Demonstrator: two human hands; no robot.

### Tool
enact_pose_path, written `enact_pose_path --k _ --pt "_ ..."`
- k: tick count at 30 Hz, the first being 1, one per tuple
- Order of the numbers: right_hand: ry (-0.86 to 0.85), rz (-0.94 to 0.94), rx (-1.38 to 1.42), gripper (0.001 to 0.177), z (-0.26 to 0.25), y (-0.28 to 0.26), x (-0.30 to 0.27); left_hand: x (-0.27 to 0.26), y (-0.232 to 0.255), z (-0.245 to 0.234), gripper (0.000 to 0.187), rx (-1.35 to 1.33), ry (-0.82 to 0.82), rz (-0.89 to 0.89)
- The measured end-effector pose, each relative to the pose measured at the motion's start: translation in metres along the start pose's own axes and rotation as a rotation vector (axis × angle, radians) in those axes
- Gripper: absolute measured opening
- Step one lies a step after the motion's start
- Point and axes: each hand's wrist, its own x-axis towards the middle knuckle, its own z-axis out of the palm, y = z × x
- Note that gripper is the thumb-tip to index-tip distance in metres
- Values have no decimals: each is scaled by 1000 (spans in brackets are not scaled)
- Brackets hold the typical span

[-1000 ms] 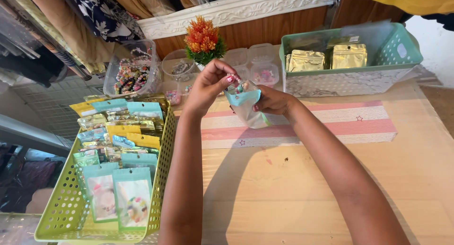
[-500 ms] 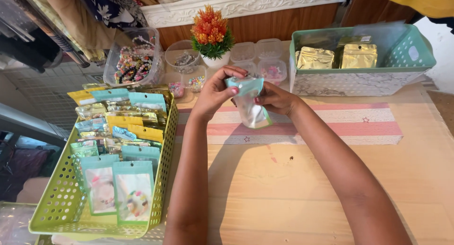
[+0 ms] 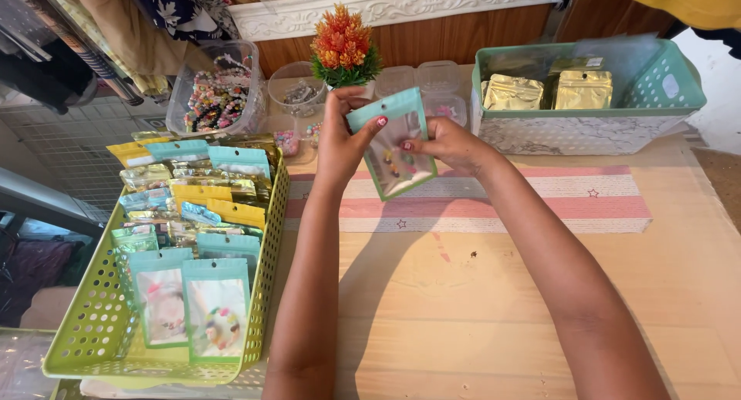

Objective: Packaging handmade bracelets and loose beads into small plastic bags for sale.

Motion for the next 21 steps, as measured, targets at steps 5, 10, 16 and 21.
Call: enact_pose_path --k 5,10,16,21 --pt "189 -35 153 30 3 -5 5 0 19 5 62 -172 -36 -258" --pt "302 -43 73 32 7 -29 -1 -8 -11 -2 37 41 -174 -345" --pt "473 -213 -299 67 4 -88 -32 -11 5 -13 34 92 -363 -373" --pt "217 -396 -654 36 2 -96 -38 -10 24 -14 32 278 -473 -368"
